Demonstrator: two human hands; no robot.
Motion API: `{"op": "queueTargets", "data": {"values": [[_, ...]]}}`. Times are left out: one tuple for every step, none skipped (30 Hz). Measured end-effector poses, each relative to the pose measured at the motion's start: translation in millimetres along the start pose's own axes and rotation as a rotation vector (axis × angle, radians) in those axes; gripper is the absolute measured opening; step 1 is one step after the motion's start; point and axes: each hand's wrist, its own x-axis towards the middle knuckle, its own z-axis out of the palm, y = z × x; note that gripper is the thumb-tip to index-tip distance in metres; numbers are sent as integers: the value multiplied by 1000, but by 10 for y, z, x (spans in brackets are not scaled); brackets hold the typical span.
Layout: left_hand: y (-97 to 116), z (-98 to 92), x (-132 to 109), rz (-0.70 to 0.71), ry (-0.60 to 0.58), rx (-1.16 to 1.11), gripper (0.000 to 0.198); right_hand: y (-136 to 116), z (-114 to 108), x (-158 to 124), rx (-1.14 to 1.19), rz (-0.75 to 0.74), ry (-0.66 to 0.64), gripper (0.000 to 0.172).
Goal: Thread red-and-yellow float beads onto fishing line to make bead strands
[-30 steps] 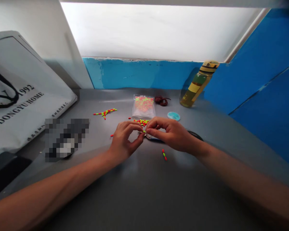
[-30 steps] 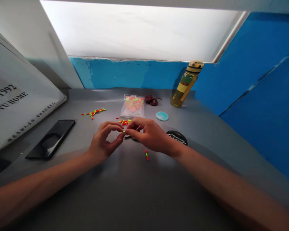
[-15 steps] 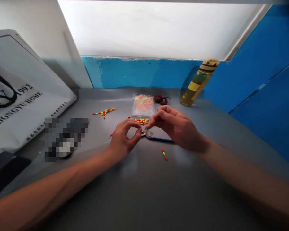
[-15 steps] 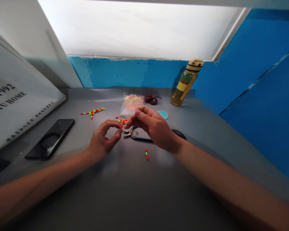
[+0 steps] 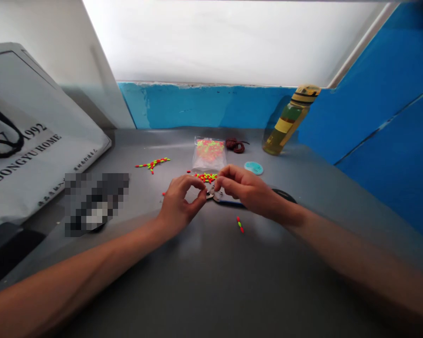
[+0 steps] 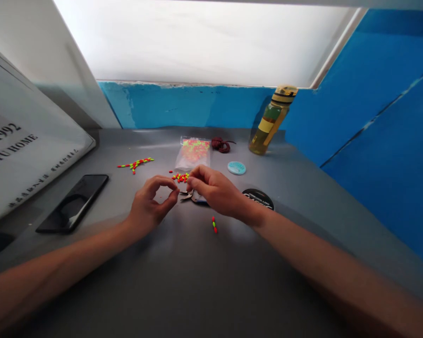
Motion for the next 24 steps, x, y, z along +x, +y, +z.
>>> {"op": "queueTargets", "data": {"values": [[-2,-1,3,15,1,5,14,20,12,-3,-73,-20,-15,17],[-4,-1,5,29,3,6,14,39,22,-7,-123,-37,-29,17],[-6,-1,7,41,6,4,13,58,29,-11,-149,-46,-40,17],[-9,0,8,52,9,-1,13,72,32,-15,-159,-50,-50,19],[-11,1,8,62,12,-4,13,83,33,-18,-164,-51,-61,23],[-13,3,7,73,16,-4,13,89,31,-21,-171,-50,-71,27],[-16,4,4,80,18,-1,13,91,28,-23,-183,-50,-82,30],[-18,4,1,87,20,4,13,89,23,-23,-202,-52,-90,30],[-19,4,-2,95,20,12,13,84,19,-23,-222,-54,-90,27],[-21,3,-6,104,18,20,13,78,15,-21,-240,-54,-83,25],[-22,2,-9,111,15,27,13,72,12,-19,-247,-52,-69,23],[-22,0,-11,113,12,30,13,67,10,-16,-243,-45,-53,23],[-22,-2,-13,111,10,34,13,63,8,-13,-227,-36,-38,22],[-22,-3,-13,103,11,38,13,62,7,-10,-201,-29,-25,22],[-20,-5,-12,84,15,41,13,61,5,-7,-169,-26,-17,21],[-18,-5,-9,54,18,43,13,62,3,-4,-135,-28,-15,21],[-15,-5,-4,15,21,44,12,63,2,-2,-103,-34,-15,20],[-12,-5,3,-30,23,41,11,64,1,-1,-75,-40,-19,20],[-9,-5,11,-79,25,30,9,63,1,-1,-49,-45,-21,19],[-8,-5,22,-121,24,10,7,60,2,-2,-23,-47,-20,18],[-10,-4,33,-153,20,-20,7,56,4,-4,8,-46,-17,18],[-14,-4,45,-173,12,-58,8,51,6,-7,46,-40,-14,18],[-22,-3,57,-184,-1,-99,10,45,10,-9,89,-32,-9,18],[-32,-4,67,-193,-15,-135,11,40,13,-11,135,-22,-8,19]]}}
